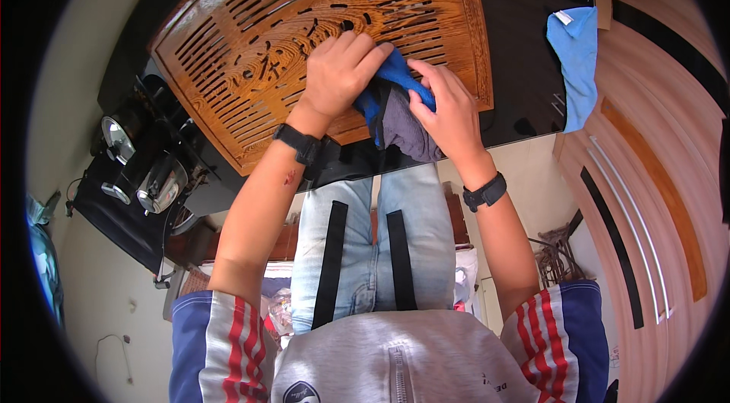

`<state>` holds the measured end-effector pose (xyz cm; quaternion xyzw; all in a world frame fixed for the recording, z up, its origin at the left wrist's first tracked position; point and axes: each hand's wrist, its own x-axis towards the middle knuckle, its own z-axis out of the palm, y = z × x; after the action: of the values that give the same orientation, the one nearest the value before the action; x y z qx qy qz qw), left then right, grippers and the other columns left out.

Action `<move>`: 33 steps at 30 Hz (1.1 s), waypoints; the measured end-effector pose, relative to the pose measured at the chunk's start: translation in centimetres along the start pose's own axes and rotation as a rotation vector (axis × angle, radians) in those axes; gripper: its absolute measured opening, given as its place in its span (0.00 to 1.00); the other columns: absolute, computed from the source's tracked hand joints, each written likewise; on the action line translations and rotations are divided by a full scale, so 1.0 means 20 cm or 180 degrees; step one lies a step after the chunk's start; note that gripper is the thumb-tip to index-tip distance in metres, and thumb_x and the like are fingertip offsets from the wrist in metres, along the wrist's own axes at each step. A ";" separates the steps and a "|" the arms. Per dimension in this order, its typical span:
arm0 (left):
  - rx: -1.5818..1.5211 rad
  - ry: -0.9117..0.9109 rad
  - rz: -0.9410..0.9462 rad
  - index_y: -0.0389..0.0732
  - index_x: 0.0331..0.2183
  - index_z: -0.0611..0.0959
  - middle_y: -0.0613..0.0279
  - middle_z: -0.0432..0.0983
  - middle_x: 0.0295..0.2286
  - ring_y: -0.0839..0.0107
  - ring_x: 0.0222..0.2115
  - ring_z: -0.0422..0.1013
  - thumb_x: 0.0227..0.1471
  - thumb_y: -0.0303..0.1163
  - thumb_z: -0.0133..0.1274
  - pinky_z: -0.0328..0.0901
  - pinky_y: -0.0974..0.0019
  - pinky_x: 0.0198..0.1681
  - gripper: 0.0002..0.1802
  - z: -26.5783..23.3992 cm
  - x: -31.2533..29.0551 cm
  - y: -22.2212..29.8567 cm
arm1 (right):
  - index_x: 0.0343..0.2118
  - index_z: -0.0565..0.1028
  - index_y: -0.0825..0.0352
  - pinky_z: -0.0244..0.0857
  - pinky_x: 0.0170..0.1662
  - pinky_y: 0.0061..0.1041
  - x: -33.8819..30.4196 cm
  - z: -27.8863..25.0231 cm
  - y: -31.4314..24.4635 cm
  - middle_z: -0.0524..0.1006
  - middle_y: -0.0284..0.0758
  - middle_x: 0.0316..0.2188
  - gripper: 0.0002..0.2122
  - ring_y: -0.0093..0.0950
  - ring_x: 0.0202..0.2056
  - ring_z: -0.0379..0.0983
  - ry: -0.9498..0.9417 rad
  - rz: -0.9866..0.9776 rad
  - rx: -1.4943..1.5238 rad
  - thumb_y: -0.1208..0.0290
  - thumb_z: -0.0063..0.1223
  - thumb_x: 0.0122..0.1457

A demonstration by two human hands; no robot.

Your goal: The person wipes down a wooden tray and a table surface with cloths, moves a large plastic bag and other items between a chair and a windowsill, and then folds a blanket on a bed.

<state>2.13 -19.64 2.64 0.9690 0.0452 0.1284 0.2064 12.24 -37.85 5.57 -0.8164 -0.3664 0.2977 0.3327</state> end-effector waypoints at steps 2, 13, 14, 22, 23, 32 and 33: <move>0.0092 0.0022 -0.0030 0.46 0.33 0.82 0.69 0.67 0.22 0.71 0.24 0.68 0.38 0.31 0.56 0.63 0.67 0.23 0.13 0.03 -0.01 -0.01 | 0.47 0.74 0.64 0.70 0.38 0.33 -0.02 -0.01 0.02 0.75 0.37 0.33 0.20 0.36 0.36 0.74 -0.0100 -0.0145 -0.0197 0.75 0.58 0.48; 0.0012 -0.0131 -0.1038 0.43 0.32 0.82 0.65 0.71 0.24 0.65 0.25 0.72 0.32 0.26 0.61 0.67 0.64 0.26 0.17 0.06 0.01 0.12 | 0.49 0.74 0.64 0.70 0.33 0.31 0.08 0.03 -0.02 0.78 0.34 0.27 0.23 0.32 0.28 0.77 -0.0170 -0.0269 -0.0760 0.69 0.64 0.47; -0.0056 -0.0106 -0.1086 0.43 0.33 0.82 0.65 0.71 0.24 0.65 0.25 0.72 0.32 0.26 0.61 0.67 0.64 0.26 0.18 0.07 0.01 0.13 | 0.49 0.74 0.64 0.70 0.33 0.31 0.07 0.05 -0.01 0.78 0.34 0.27 0.23 0.32 0.28 0.77 -0.0176 -0.0271 -0.0761 0.69 0.64 0.47; -0.0043 -0.0483 -0.1281 0.42 0.42 0.82 0.66 0.72 0.30 0.65 0.32 0.70 0.32 0.29 0.63 0.68 0.63 0.30 0.26 0.00 -0.02 0.19 | 0.47 0.76 0.59 0.69 0.31 0.28 0.10 0.07 -0.01 0.80 0.31 0.28 0.24 0.32 0.26 0.76 -0.0113 -0.0233 -0.1127 0.70 0.67 0.43; -0.0039 -0.0525 -0.1358 0.42 0.43 0.81 0.65 0.72 0.31 0.64 0.33 0.70 0.33 0.28 0.63 0.68 0.63 0.31 0.28 0.00 -0.02 0.21 | 0.47 0.76 0.59 0.69 0.31 0.28 0.10 0.06 -0.01 0.80 0.31 0.28 0.24 0.32 0.26 0.76 -0.0124 -0.0239 -0.1130 0.70 0.67 0.43; -0.0168 -0.0299 -0.1465 0.41 0.42 0.81 0.65 0.71 0.30 0.65 0.33 0.69 0.38 0.25 0.61 0.68 0.64 0.31 0.23 0.07 0.00 0.21 | 0.40 0.78 0.61 0.67 0.30 0.28 0.19 0.08 0.02 0.77 0.29 0.26 0.18 0.28 0.26 0.76 0.0375 -0.0519 -0.1168 0.68 0.66 0.43; -0.0154 -0.0270 -0.1417 0.42 0.41 0.82 0.66 0.71 0.30 0.65 0.32 0.70 0.38 0.25 0.61 0.68 0.64 0.30 0.22 0.07 0.00 0.21 | 0.39 0.78 0.61 0.67 0.30 0.28 0.19 0.07 0.01 0.77 0.29 0.26 0.17 0.28 0.26 0.76 0.0310 -0.0493 -0.1197 0.68 0.66 0.43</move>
<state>2.68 -23.89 3.20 0.9344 0.2461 0.0399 0.2546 13.49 -34.45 3.59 -0.8469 -0.4607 0.1577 0.2136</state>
